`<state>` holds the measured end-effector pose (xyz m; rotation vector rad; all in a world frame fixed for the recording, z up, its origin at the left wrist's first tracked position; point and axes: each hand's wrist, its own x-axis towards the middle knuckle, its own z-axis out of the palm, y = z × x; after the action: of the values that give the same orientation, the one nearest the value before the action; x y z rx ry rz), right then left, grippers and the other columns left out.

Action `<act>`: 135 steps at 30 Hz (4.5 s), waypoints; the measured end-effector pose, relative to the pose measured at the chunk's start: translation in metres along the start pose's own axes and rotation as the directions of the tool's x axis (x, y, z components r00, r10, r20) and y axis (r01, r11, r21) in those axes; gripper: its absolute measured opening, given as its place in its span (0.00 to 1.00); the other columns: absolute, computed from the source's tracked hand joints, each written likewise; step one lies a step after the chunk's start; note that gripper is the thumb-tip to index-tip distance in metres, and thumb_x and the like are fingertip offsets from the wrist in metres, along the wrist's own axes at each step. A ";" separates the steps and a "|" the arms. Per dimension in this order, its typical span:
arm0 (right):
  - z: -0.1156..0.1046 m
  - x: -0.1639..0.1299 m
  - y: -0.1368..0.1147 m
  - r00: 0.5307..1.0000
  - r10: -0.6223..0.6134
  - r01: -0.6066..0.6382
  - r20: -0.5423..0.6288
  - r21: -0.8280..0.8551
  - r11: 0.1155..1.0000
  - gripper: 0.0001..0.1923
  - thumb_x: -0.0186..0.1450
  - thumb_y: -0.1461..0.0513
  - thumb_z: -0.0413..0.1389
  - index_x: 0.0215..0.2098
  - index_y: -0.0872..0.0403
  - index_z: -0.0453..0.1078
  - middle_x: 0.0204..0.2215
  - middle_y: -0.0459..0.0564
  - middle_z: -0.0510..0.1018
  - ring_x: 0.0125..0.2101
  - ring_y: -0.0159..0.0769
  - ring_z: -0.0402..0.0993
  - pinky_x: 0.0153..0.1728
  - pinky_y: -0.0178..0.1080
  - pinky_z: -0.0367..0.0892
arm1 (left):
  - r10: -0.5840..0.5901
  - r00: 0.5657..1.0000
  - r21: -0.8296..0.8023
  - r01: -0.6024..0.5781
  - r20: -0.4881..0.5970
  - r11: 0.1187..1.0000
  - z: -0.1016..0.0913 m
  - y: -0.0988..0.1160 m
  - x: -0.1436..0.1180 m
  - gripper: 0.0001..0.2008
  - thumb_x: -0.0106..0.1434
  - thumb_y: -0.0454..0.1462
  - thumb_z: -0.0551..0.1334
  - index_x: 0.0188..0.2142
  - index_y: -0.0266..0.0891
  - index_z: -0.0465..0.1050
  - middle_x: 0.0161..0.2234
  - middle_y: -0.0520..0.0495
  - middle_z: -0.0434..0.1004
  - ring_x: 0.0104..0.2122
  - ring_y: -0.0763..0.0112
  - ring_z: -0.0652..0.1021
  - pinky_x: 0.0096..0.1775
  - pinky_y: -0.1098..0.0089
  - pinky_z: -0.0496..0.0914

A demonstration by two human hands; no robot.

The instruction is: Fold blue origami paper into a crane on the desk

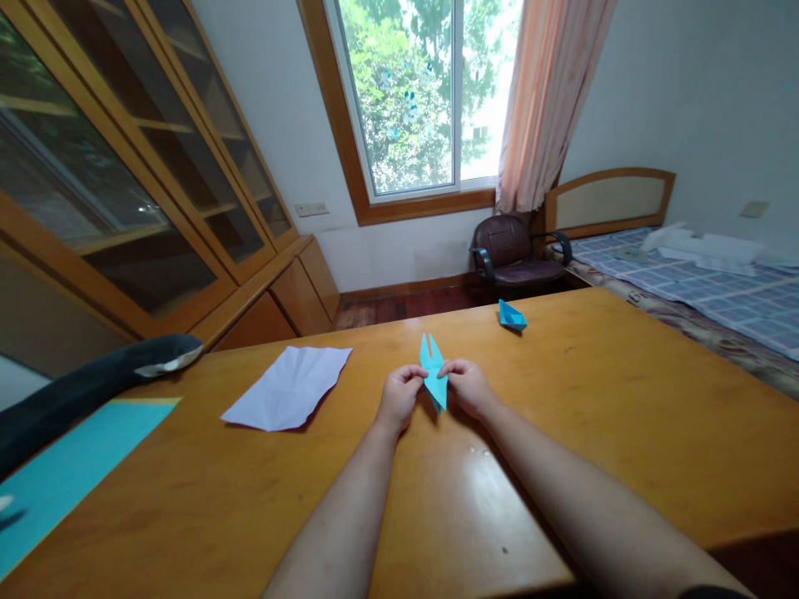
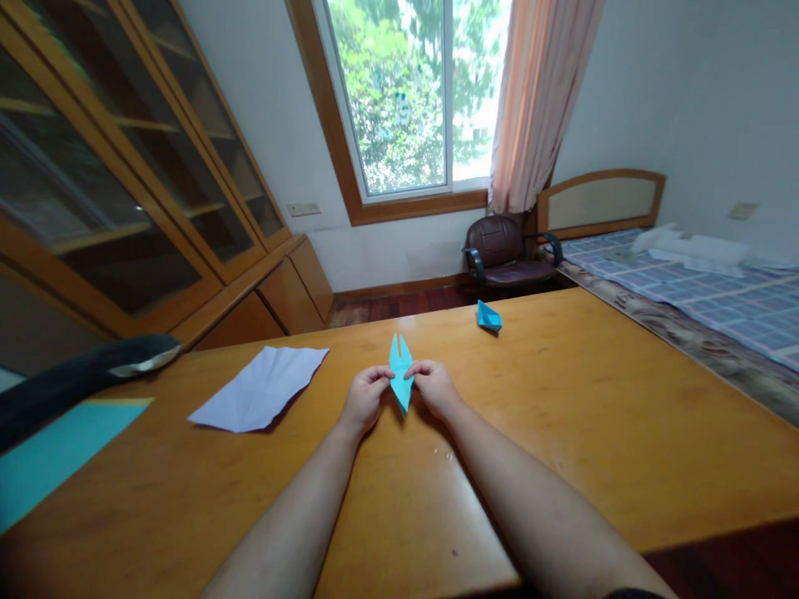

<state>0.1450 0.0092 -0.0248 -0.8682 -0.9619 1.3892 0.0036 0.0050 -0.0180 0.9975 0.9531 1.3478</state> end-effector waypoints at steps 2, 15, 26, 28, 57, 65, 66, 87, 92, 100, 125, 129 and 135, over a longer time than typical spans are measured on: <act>-0.001 -0.001 -0.001 0.999 -0.037 0.040 0.033 -0.079 0.996 0.02 0.45 0.65 0.59 0.18 0.53 0.74 0.23 0.45 0.77 0.26 0.32 0.70 0.32 0.35 0.64 | -0.013 1.000 0.014 0.013 -0.018 1.000 0.000 0.000 0.000 0.04 0.45 0.34 0.66 0.24 0.36 0.76 0.24 0.52 0.76 0.26 0.74 0.74 0.32 0.74 0.67; -0.002 -0.004 -0.006 0.983 -0.091 0.116 0.159 -0.158 0.981 0.05 0.47 0.65 0.56 0.20 0.52 0.75 0.28 0.46 0.76 0.32 0.35 0.72 0.39 0.38 0.66 | 0.062 0.995 0.167 -0.049 -0.075 0.985 0.001 0.008 -0.002 0.07 0.44 0.34 0.68 0.25 0.35 0.75 0.25 0.51 0.76 0.27 0.73 0.74 0.34 0.72 0.68; 0.005 -0.005 -0.013 0.992 0.104 -0.106 0.071 0.016 0.994 0.18 0.45 0.56 0.68 0.29 0.53 0.68 0.24 0.44 0.76 0.23 0.29 0.68 0.24 0.31 0.62 | 0.135 0.989 0.068 -0.131 -0.059 0.989 0.003 0.004 -0.001 0.15 0.44 0.33 0.68 0.32 0.38 0.67 0.29 0.52 0.73 0.31 0.74 0.75 0.35 0.74 0.69; 0.004 -0.004 -0.011 0.989 0.104 -0.102 0.106 -0.023 0.995 0.17 0.45 0.56 0.68 0.28 0.54 0.71 0.24 0.45 0.76 0.22 0.28 0.66 0.24 0.31 0.60 | 0.120 0.990 0.039 -0.117 -0.077 0.992 0.004 0.003 -0.001 0.18 0.44 0.34 0.68 0.35 0.39 0.66 0.29 0.52 0.74 0.32 0.73 0.76 0.36 0.74 0.69; 0.010 -0.009 -0.013 0.995 0.015 -0.011 0.094 -0.042 0.999 0.11 0.44 0.59 0.67 0.24 0.55 0.74 0.21 0.44 0.76 0.22 0.30 0.66 0.27 0.34 0.61 | -0.053 0.997 0.090 0.047 0.058 0.995 0.008 0.009 -0.009 0.20 0.47 0.48 0.71 0.31 0.35 0.73 0.26 0.49 0.77 0.24 0.73 0.73 0.29 0.74 0.66; 0.009 -0.007 -0.009 1.000 0.010 -0.011 0.019 0.023 1.000 0.14 0.44 0.58 0.68 0.27 0.54 0.73 0.26 0.47 0.79 0.27 0.33 0.71 0.32 0.36 0.66 | 0.090 0.995 0.288 -0.076 -0.035 0.955 0.005 -0.002 -0.005 0.17 0.47 0.48 0.70 0.23 0.36 0.72 0.20 0.53 0.72 0.22 0.76 0.70 0.27 0.75 0.63; 0.009 -0.007 -0.009 1.000 0.018 -0.019 0.025 0.029 0.999 0.14 0.44 0.58 0.68 0.27 0.54 0.73 0.26 0.46 0.79 0.26 0.33 0.71 0.31 0.36 0.66 | 0.094 0.995 0.306 -0.082 -0.024 0.949 0.004 -0.002 -0.005 0.17 0.49 0.48 0.70 0.23 0.35 0.73 0.21 0.52 0.73 0.23 0.75 0.70 0.28 0.75 0.63; 0.009 -0.007 -0.010 0.997 0.081 -0.081 0.002 -0.020 0.996 0.19 0.46 0.50 0.66 0.23 0.55 0.68 0.17 0.42 0.71 0.18 0.27 0.61 0.21 0.33 0.57 | 0.069 0.998 0.326 -0.062 -0.010 0.943 0.003 0.005 -0.006 0.17 0.48 0.47 0.69 0.19 0.36 0.68 0.18 0.55 0.66 0.20 0.78 0.64 0.25 0.75 0.59; 0.007 -0.006 -0.010 0.996 0.093 -0.091 0.015 -0.106 0.990 0.19 0.48 0.49 0.64 0.21 0.56 0.67 0.14 0.40 0.67 0.16 0.26 0.57 0.19 0.32 0.53 | 0.076 0.997 0.357 -0.072 0.002 0.931 0.002 0.005 -0.006 0.16 0.48 0.46 0.68 0.20 0.36 0.68 0.18 0.55 0.66 0.21 0.78 0.64 0.25 0.75 0.59; 0.006 -0.006 -0.005 0.997 0.062 -0.068 -0.035 -0.195 0.979 0.18 0.47 0.50 0.63 0.21 0.56 0.68 0.19 0.45 0.73 0.20 0.30 0.64 0.24 0.34 0.60 | 0.109 0.992 0.449 -0.127 0.066 0.885 -0.001 -0.003 -0.004 0.13 0.51 0.43 0.67 0.21 0.35 0.70 0.19 0.54 0.68 0.22 0.76 0.66 0.26 0.74 0.60; 0.006 -0.006 -0.001 0.996 0.027 0.001 0.090 -0.298 0.955 0.19 0.49 0.49 0.63 0.22 0.57 0.71 0.18 0.45 0.71 0.20 0.29 0.62 0.23 0.33 0.59 | -0.021 0.998 0.168 0.031 -0.059 0.985 0.004 0.008 -0.005 0.17 0.46 0.48 0.70 0.24 0.35 0.75 0.20 0.51 0.73 0.21 0.75 0.69 0.25 0.73 0.64; 0.008 -0.006 -0.005 0.990 0.059 -0.022 0.131 -0.269 0.963 0.19 0.48 0.49 0.63 0.22 0.57 0.71 0.16 0.43 0.69 0.19 0.28 0.60 0.23 0.33 0.57 | -0.018 0.997 0.141 0.029 -0.080 0.990 0.003 0.006 -0.005 0.17 0.46 0.48 0.70 0.23 0.35 0.74 0.20 0.52 0.73 0.21 0.75 0.69 0.25 0.74 0.64; 0.007 -0.005 -0.009 0.990 0.035 0.005 0.136 -0.287 0.958 0.19 0.49 0.49 0.63 0.21 0.56 0.70 0.17 0.43 0.69 0.20 0.28 0.61 0.23 0.33 0.57 | -0.018 0.998 0.188 0.030 -0.064 0.982 0.006 0.010 -0.007 0.17 0.47 0.48 0.69 0.22 0.35 0.73 0.19 0.53 0.71 0.20 0.76 0.68 0.25 0.74 0.64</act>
<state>0.1423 0.0034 -0.0145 -1.0041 -1.2900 1.3566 0.0056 -0.0022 -0.0067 1.0882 1.1532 1.2923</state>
